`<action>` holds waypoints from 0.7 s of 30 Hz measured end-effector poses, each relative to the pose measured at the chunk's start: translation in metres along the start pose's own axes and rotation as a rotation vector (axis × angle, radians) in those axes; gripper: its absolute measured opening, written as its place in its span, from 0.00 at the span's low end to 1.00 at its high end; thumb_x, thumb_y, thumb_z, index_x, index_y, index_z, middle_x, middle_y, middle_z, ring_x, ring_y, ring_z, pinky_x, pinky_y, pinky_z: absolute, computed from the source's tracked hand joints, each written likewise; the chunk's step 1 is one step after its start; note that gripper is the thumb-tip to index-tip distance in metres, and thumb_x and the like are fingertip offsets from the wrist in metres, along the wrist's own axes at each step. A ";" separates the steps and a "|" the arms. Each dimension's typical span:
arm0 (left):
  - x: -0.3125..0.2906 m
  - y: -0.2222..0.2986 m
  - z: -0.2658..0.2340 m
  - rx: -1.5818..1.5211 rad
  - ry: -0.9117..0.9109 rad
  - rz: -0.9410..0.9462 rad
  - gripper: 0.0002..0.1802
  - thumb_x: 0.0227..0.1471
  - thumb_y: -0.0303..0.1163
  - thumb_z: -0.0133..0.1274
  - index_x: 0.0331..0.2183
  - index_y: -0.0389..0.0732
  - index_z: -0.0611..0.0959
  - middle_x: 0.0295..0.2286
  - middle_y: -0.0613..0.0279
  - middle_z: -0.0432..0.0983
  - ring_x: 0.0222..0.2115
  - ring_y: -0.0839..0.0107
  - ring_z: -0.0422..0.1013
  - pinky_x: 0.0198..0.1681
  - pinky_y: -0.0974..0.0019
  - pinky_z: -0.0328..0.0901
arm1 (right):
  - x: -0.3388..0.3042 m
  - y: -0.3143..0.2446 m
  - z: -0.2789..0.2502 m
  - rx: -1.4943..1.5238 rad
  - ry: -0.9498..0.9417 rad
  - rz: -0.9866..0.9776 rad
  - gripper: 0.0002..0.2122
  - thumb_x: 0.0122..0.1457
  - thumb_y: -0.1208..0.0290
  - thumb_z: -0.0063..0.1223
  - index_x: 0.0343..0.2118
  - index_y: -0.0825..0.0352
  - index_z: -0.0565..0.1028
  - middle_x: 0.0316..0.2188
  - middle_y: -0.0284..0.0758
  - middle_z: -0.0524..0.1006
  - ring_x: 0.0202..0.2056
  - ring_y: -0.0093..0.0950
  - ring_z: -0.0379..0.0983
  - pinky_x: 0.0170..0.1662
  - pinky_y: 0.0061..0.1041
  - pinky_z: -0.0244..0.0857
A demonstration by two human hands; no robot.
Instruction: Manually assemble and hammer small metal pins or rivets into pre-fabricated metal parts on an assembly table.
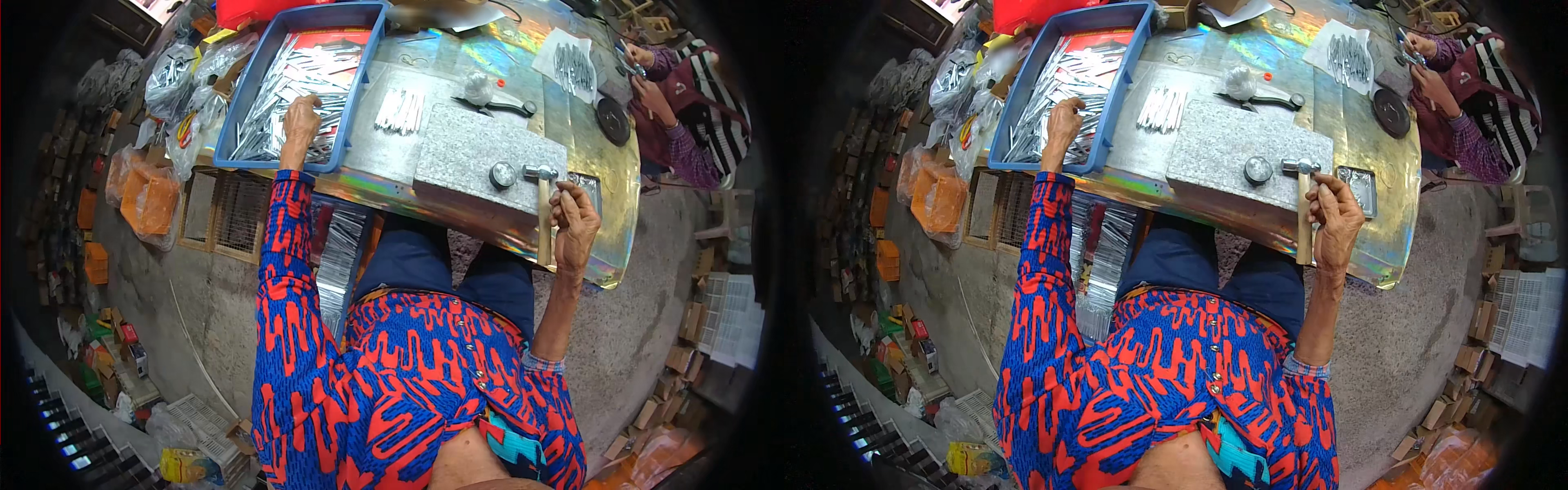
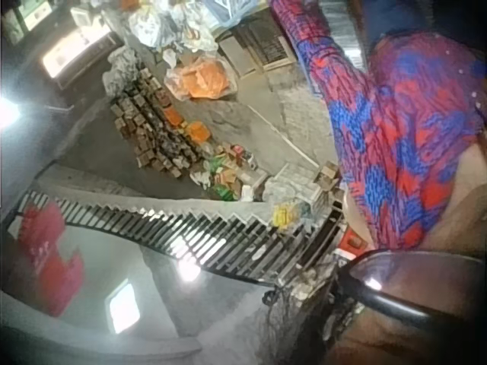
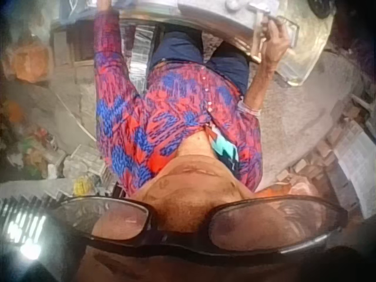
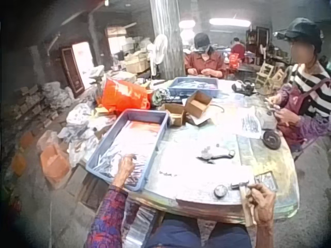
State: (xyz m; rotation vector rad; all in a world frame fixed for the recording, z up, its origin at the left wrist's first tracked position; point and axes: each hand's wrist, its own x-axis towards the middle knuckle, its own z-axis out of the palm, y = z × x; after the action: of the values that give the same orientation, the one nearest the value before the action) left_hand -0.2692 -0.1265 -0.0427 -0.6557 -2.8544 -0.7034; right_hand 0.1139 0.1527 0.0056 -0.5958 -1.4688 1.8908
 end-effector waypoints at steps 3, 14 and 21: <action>0.002 0.002 0.011 0.135 0.025 0.127 0.13 0.39 0.21 0.46 0.32 0.42 0.78 0.33 0.49 0.69 0.36 0.50 0.67 0.39 0.53 0.63 | -0.001 0.002 -0.006 -0.007 0.017 -0.005 0.08 0.56 0.75 0.46 0.36 0.72 0.71 0.23 0.31 0.72 0.21 0.12 0.63 0.21 0.10 0.56; 0.029 -0.011 0.037 0.125 0.040 0.285 0.10 0.32 0.25 0.49 0.25 0.37 0.77 0.26 0.47 0.70 0.31 0.51 0.66 0.35 0.56 0.62 | 0.004 -0.003 -0.022 -0.027 0.082 -0.012 0.08 0.55 0.74 0.46 0.35 0.73 0.71 0.22 0.32 0.71 0.19 0.14 0.62 0.21 0.12 0.57; 0.037 -0.033 0.054 0.128 0.014 0.337 0.06 0.33 0.24 0.46 0.22 0.35 0.73 0.25 0.48 0.68 0.30 0.52 0.65 0.33 0.55 0.60 | 0.005 -0.006 -0.042 -0.096 0.149 0.010 0.08 0.54 0.74 0.46 0.35 0.73 0.72 0.21 0.31 0.72 0.19 0.14 0.63 0.21 0.13 0.60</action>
State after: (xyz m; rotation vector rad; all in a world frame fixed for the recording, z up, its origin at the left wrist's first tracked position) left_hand -0.3184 -0.1133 -0.0955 -1.0687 -2.6492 -0.4663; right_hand 0.1410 0.1851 0.0003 -0.7737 -1.4673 1.7511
